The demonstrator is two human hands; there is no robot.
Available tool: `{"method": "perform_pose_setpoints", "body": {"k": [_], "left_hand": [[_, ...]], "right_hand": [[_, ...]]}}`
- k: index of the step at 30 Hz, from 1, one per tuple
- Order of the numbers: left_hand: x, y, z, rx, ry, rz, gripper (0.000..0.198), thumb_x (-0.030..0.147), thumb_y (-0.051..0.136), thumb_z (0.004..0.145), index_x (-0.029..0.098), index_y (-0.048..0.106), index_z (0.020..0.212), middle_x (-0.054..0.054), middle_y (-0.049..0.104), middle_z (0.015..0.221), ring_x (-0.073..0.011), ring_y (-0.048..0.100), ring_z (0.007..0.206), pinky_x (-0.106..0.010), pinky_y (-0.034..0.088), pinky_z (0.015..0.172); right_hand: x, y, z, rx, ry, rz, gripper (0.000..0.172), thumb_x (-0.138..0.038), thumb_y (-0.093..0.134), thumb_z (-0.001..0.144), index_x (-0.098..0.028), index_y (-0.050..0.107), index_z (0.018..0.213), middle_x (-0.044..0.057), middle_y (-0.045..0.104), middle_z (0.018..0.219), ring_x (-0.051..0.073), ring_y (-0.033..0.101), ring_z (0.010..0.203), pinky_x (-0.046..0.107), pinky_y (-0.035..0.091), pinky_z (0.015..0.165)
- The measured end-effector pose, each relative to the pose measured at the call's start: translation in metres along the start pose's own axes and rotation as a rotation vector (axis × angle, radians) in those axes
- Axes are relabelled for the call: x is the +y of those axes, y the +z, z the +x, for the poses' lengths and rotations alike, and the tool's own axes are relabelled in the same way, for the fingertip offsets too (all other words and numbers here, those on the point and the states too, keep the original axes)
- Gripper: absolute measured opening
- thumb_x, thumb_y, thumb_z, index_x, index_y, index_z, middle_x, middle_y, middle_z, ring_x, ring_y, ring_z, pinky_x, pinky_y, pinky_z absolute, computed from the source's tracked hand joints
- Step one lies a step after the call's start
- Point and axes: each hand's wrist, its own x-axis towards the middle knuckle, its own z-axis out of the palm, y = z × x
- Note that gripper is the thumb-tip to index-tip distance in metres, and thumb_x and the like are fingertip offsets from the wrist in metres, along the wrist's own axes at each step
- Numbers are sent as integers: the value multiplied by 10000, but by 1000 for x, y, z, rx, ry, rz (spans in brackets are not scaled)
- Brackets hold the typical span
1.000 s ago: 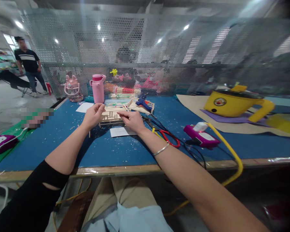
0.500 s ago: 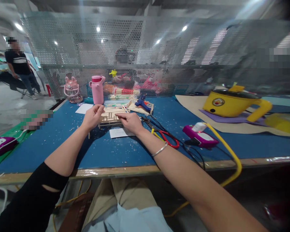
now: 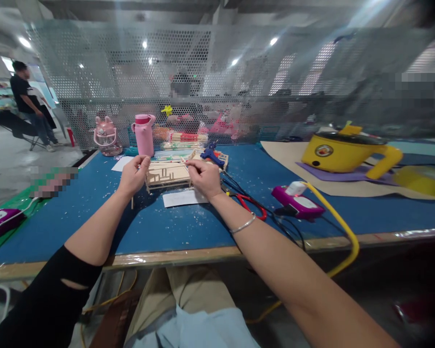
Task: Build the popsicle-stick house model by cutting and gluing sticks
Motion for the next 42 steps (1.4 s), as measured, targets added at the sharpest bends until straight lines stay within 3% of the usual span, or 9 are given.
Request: {"method": "perform_pose_setpoints", "body": {"k": [8,14,16,20,22,27,31,36,42], "left_hand": [[-5,-7,0,-166,-5,52,396,456,527,704,149,591,945,-72,601,957,-184,543,887,-303,428,778],[-12,-6,0,-311,12,149,491,395,686,545,144,597,957,-137,420,1244,-266,402,1164,-397,312,981],[-14,-5,0,-345,-2,155,475,414,677,554,128,609,927,-161,406,1262,-279,381,1189,-400,278,1007],[-16,-3,1,-343,-5,124,320,430,627,610,144,627,752,-156,437,1254,-269,412,1169,-378,309,983],[-18,-3,2,-316,-46,92,298,433,609,627,150,626,719,-148,470,1227,-258,452,1132,-371,328,963],[-21,-3,5,-255,-197,-111,374,453,647,563,132,620,754,-136,469,1229,-221,586,907,-333,442,808],[-19,-4,5,-206,-304,-182,401,455,660,545,135,601,780,-107,537,1137,-152,601,663,-273,466,591],[-19,-3,6,-192,-316,-182,379,454,625,590,137,596,797,-63,625,873,-147,582,589,-269,450,550],[-15,1,4,-152,-290,-177,328,405,630,583,133,583,760,-123,500,1198,-186,604,767,-329,469,702]], "right_hand": [[21,-4,8,182,327,69,273,-227,418,711,-120,660,783,10,592,588,108,468,507,216,363,532],[20,-16,18,168,332,25,296,-253,412,727,-108,628,870,42,615,701,120,501,588,222,385,577],[13,-33,24,50,348,-93,281,-253,425,727,-124,623,878,43,619,705,125,514,604,225,386,580],[-6,-77,17,-573,384,-567,177,-284,493,694,-171,628,672,72,640,718,186,565,673,263,381,577],[-13,-96,2,-795,427,-810,188,-319,545,659,-170,629,737,111,648,815,242,585,752,291,388,588],[-5,-119,-36,-913,497,-907,343,-395,399,776,-199,543,1017,112,634,956,270,591,835,306,395,591],[9,-127,-35,-922,507,-886,292,-343,396,789,-228,558,1003,85,629,987,245,586,857,289,396,598],[5,-99,4,-844,340,-869,295,-296,418,776,-244,628,977,89,607,1061,232,569,918,282,407,666],[28,-19,37,-903,116,-760,325,-296,429,793,-120,643,964,164,617,1034,223,567,934,267,407,730]]}}
